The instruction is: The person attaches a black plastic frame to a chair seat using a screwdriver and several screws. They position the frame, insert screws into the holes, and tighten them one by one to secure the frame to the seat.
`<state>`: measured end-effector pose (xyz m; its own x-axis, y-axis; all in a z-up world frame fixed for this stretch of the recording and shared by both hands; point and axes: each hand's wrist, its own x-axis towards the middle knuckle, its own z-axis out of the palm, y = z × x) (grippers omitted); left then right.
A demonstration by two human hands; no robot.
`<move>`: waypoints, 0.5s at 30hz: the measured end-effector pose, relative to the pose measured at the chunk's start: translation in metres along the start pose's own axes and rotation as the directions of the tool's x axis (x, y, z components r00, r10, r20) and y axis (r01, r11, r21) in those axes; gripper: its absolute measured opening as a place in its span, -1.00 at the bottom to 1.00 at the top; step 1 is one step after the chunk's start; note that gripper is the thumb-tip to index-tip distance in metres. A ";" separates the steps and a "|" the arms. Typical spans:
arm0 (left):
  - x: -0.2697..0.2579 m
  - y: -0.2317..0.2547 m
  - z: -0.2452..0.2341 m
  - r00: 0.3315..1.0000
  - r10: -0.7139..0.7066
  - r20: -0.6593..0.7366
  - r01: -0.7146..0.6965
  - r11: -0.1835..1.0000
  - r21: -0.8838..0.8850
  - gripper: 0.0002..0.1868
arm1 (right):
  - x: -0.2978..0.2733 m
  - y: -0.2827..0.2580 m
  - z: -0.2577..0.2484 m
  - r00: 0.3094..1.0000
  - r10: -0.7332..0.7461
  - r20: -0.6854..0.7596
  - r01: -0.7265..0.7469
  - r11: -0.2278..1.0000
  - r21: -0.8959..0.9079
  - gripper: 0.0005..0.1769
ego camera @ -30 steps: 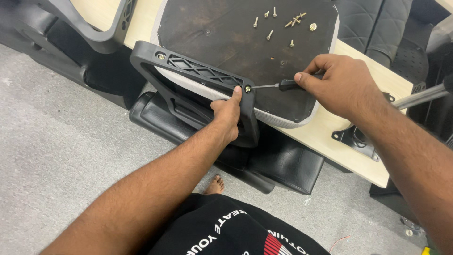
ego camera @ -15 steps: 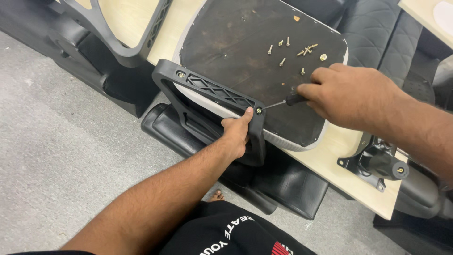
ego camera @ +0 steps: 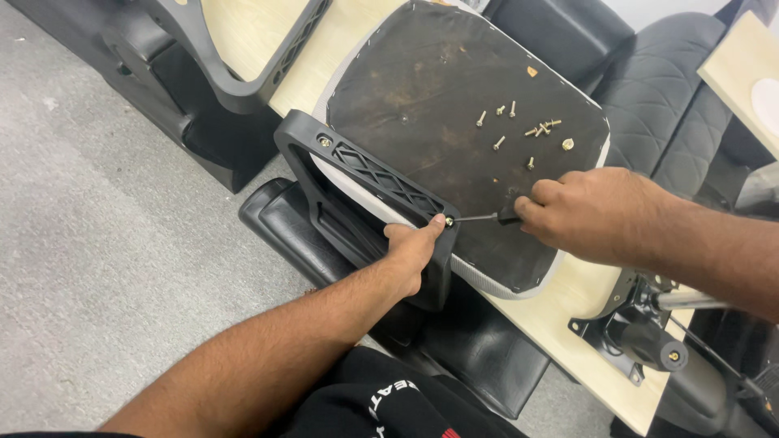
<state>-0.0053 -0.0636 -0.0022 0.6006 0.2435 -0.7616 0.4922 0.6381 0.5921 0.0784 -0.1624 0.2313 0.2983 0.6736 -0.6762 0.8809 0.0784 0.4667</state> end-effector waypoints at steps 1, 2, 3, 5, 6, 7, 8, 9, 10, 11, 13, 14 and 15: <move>0.000 0.001 0.000 1.000 0.018 -0.010 -0.018 1.000 -0.012 0.02 | 0.002 -0.001 -0.006 0.998 0.036 0.043 -0.038 0.998 0.043 -0.54; 0.000 0.004 -0.001 1.000 0.008 -0.007 -0.008 1.000 -0.002 0.02 | 0.004 -0.001 -0.012 0.994 0.070 0.087 -0.077 0.993 0.085 -0.56; 0.000 0.003 0.000 1.000 -0.008 -0.003 0.008 1.000 0.005 0.02 | 0.006 -0.001 -0.016 0.990 0.102 0.099 -0.114 0.986 0.122 -0.59; -0.002 0.003 0.001 0.999 -0.039 -0.009 0.039 0.999 0.025 0.01 | 0.011 0.000 -0.023 0.978 0.168 0.120 -0.189 0.962 0.195 -0.63; -0.003 0.005 0.001 0.998 -0.053 -0.020 0.053 0.998 0.040 -0.01 | 0.012 0.000 -0.025 0.973 0.201 0.116 -0.225 0.939 0.258 -0.64; -0.004 0.007 0.002 0.998 -0.062 -0.028 0.063 0.997 0.054 -0.02 | 0.012 0.000 -0.026 0.965 0.238 0.113 -0.262 0.911 0.319 -0.65; -0.004 0.009 0.000 0.997 -0.065 -0.035 0.067 0.996 0.063 -0.02 | 0.013 0.000 -0.027 0.955 0.275 0.111 -0.296 0.877 0.378 -0.65; -0.005 0.009 0.002 0.997 -0.072 -0.036 0.074 0.995 0.065 -0.03 | 0.014 0.001 -0.027 0.946 0.296 0.134 -0.325 0.854 0.406 -0.66; -0.005 0.008 0.003 0.996 -0.079 -0.036 0.081 0.994 0.067 -0.03 | 0.016 0.001 -0.026 0.936 0.317 0.156 -0.353 0.829 0.433 -0.66; -0.005 0.005 0.005 0.997 -0.067 -0.041 0.069 0.996 0.052 -0.01 | 0.016 0.002 -0.023 0.923 0.337 0.187 -0.385 0.801 0.457 -0.67; -0.002 0.004 0.004 0.998 -0.033 -0.058 0.035 0.999 0.038 0.02 | 0.021 0.006 -0.017 0.918 0.344 0.197 -0.396 0.775 0.493 -0.66; -0.002 0.004 0.004 0.998 -0.025 -0.053 0.027 0.999 0.032 0.01 | 0.023 0.009 -0.015 0.915 0.351 0.197 -0.401 0.756 0.517 -0.65; -0.004 0.005 0.003 0.999 -0.011 -0.047 0.013 0.999 0.030 0.00 | 0.025 0.012 -0.013 0.911 0.358 0.205 -0.412 0.760 0.503 -0.65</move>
<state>-0.0030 -0.0640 0.0042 0.5645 0.2704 -0.7799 0.5187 0.6188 0.5900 0.0920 -0.1353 0.2278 0.6628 0.4907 -0.5656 0.7310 -0.5879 0.3465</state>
